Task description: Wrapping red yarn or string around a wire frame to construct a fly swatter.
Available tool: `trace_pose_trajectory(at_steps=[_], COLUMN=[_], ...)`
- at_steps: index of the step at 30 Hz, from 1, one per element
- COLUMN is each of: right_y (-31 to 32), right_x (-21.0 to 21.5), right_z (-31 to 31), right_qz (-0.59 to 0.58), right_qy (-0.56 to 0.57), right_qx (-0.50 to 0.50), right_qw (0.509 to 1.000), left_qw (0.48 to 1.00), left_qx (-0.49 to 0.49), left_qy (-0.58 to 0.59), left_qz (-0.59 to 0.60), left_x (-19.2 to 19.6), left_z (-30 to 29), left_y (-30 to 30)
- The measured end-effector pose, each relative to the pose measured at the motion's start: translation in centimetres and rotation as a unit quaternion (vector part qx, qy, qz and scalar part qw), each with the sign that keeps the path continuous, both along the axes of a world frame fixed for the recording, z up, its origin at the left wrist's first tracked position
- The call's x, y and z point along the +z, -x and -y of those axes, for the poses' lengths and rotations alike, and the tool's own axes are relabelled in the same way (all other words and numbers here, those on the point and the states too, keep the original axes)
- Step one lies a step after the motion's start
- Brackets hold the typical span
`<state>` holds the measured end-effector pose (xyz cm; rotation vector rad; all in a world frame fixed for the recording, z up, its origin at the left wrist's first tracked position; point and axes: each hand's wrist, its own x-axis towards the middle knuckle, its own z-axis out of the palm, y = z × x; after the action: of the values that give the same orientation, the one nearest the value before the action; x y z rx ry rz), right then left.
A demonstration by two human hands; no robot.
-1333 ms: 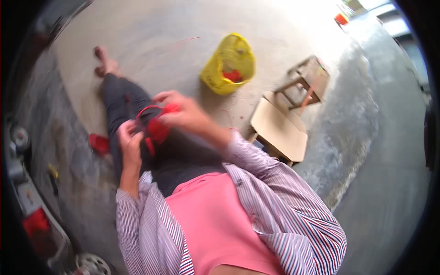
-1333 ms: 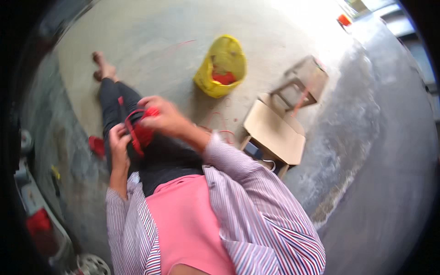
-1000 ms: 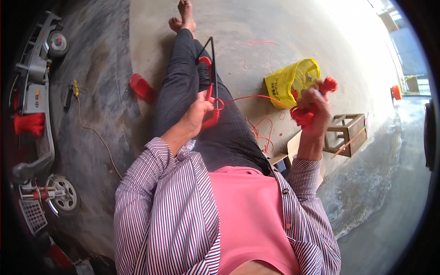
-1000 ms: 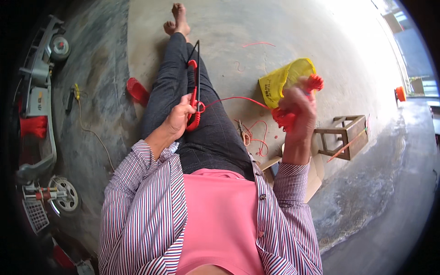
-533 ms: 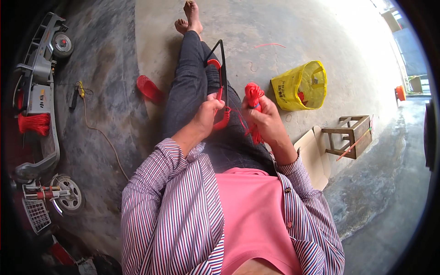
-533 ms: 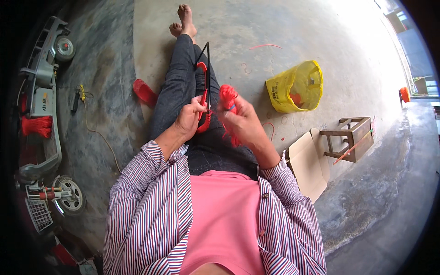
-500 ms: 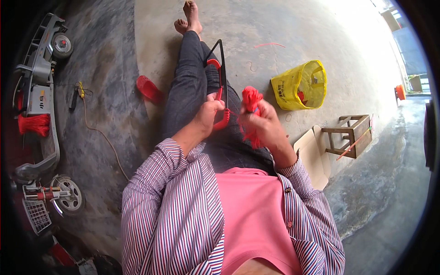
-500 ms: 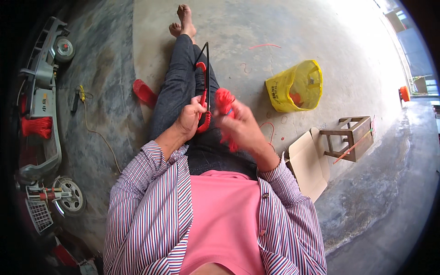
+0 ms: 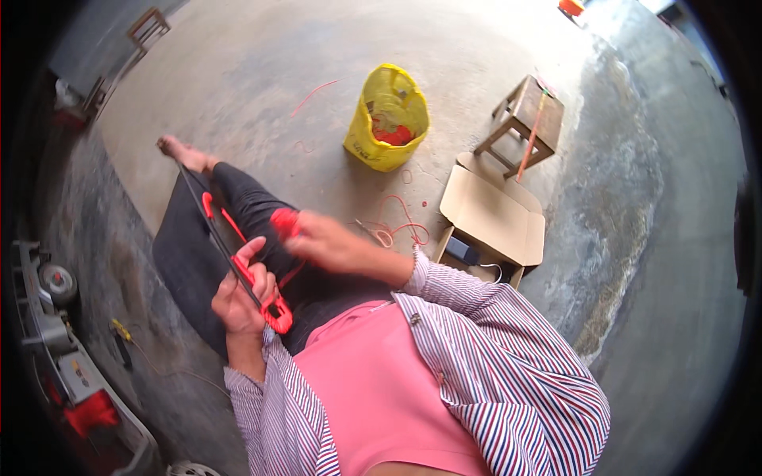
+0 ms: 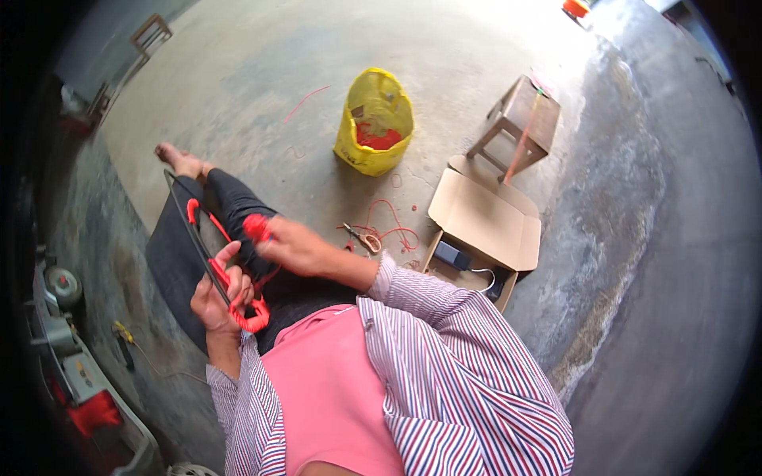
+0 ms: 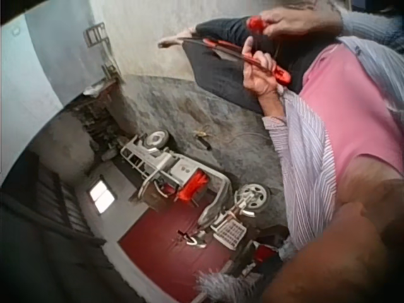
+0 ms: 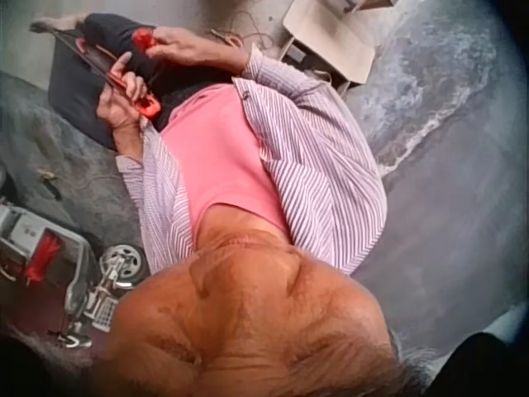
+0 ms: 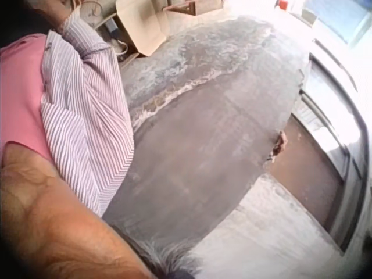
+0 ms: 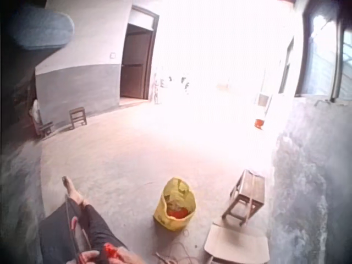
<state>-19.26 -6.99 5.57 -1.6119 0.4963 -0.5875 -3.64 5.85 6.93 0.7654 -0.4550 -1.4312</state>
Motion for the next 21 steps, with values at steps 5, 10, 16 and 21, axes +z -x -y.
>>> trace_pose_trajectory(at_steps=[5, 10, 16, 21], right_y=[-0.4, 0.8, 5.5, 14.5], right_x=[0.3, 1.3, -1.4, -9.8], right_z=[-3.1, -2.8, 1.9, 7.0], right_qz=[-0.212, -0.085, 0.009, 0.004], right_qy=[0.146, 0.091, -0.083, -0.395], right_qx=[0.16, 0.128, -0.151, -0.334], right_qw=[0.953, 0.984, 0.985, 0.856], left_qw=[0.998, 0.998, 0.995, 0.992], left_qx=[-0.04, 0.03, 0.043, 0.109], left_qy=[-0.048, -0.015, 0.078, 0.043], left_qz=[0.012, 0.056, -0.04, -0.046], left_x=[0.3, -0.2, -0.6, -0.4], left_z=[-1.2, -1.8, -4.2, -5.2], left_y=[0.4, 0.3, -4.3, -6.5])
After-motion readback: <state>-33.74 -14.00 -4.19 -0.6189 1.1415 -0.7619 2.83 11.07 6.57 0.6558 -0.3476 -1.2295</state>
